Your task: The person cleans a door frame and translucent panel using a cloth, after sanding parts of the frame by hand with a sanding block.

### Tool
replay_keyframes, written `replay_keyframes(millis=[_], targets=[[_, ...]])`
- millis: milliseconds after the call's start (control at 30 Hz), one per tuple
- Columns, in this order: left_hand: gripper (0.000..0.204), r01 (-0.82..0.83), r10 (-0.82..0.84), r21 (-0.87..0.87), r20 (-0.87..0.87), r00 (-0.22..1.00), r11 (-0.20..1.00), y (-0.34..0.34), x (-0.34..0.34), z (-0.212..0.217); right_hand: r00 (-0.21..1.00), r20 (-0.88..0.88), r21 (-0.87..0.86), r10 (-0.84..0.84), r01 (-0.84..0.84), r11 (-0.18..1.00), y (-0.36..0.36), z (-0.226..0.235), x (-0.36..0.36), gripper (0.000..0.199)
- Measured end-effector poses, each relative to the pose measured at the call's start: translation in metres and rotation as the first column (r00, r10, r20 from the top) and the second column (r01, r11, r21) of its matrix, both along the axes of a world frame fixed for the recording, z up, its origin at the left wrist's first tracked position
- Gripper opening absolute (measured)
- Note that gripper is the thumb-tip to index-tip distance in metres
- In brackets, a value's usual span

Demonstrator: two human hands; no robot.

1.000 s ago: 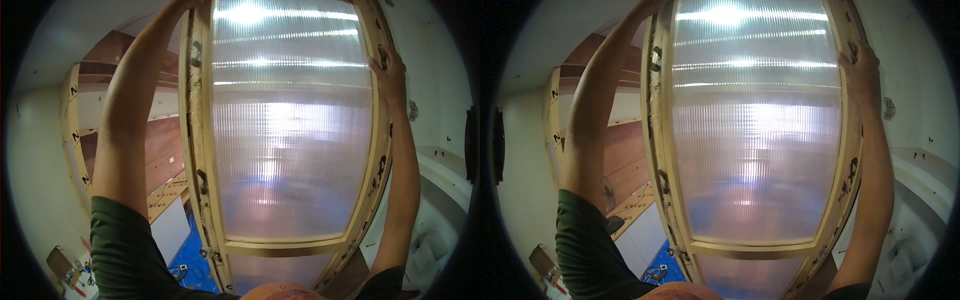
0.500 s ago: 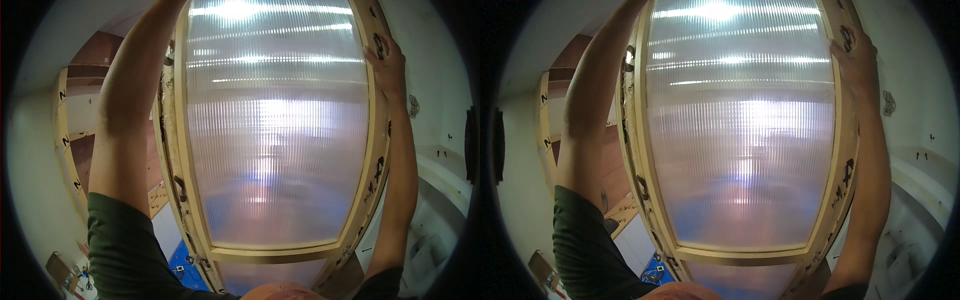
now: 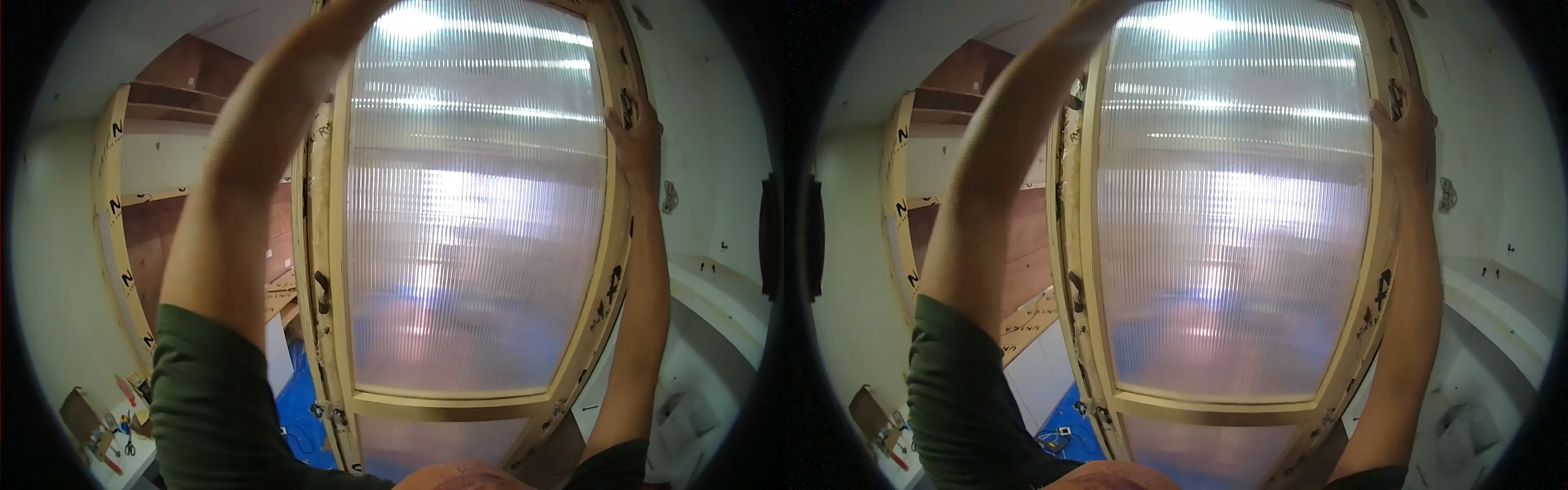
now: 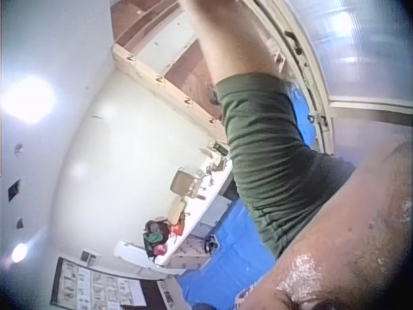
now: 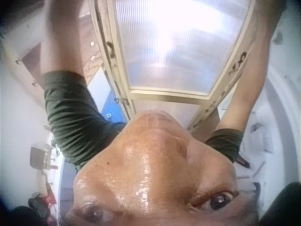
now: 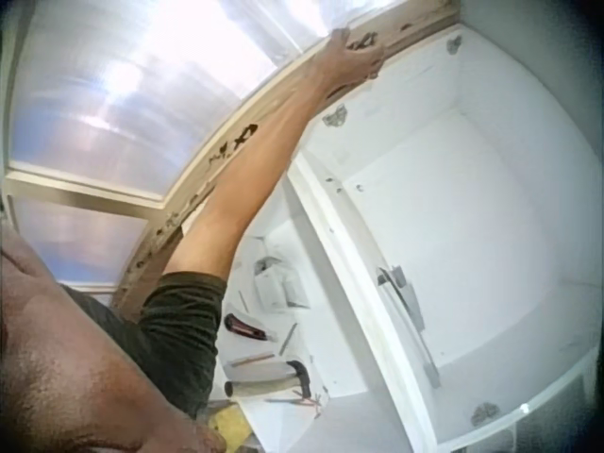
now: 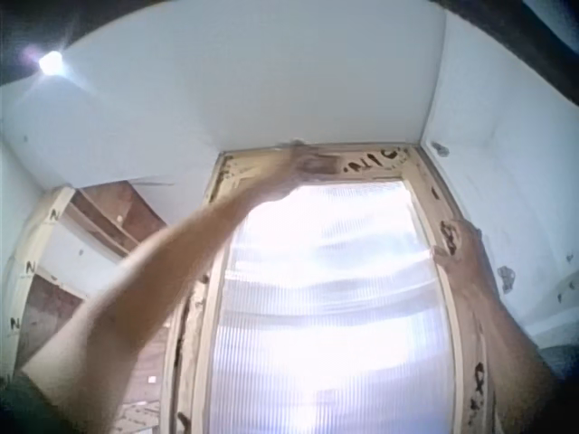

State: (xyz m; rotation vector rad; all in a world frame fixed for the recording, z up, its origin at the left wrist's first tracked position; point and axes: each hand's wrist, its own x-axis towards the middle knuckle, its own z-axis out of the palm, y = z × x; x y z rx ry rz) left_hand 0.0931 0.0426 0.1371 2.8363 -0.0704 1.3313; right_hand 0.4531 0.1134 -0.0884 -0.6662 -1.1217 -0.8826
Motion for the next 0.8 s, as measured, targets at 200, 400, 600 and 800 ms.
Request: replay_keyframes(millis=[200,400,600,800], targets=[[0.039,-0.949,0.67,0.276,0.676,0.306,0.155,-0.022,-0.107,0.005,0.986,0.001,0.015,-0.166,0.166,0.986,0.0,-0.01,0.029,0.057],[0.044,-0.906,0.652,0.402,0.652,0.387,0.136,0.001,-0.12,0.01,0.984,0.026,0.0,-0.177,0.177,0.984,0.018,-0.004,0.043,0.057],[0.046,-0.933,0.66,0.347,0.681,0.317,0.09,-0.023,-0.124,0.006,0.997,0.025,-0.001,-0.067,0.067,0.998,0.016,0.001,0.026,0.058],[0.046,-0.897,0.65,0.241,0.622,0.436,0.37,-0.005,-0.123,0.008,0.999,0.044,0.012,-0.026,0.026,1.0,0.018,0.004,0.032,0.057]])
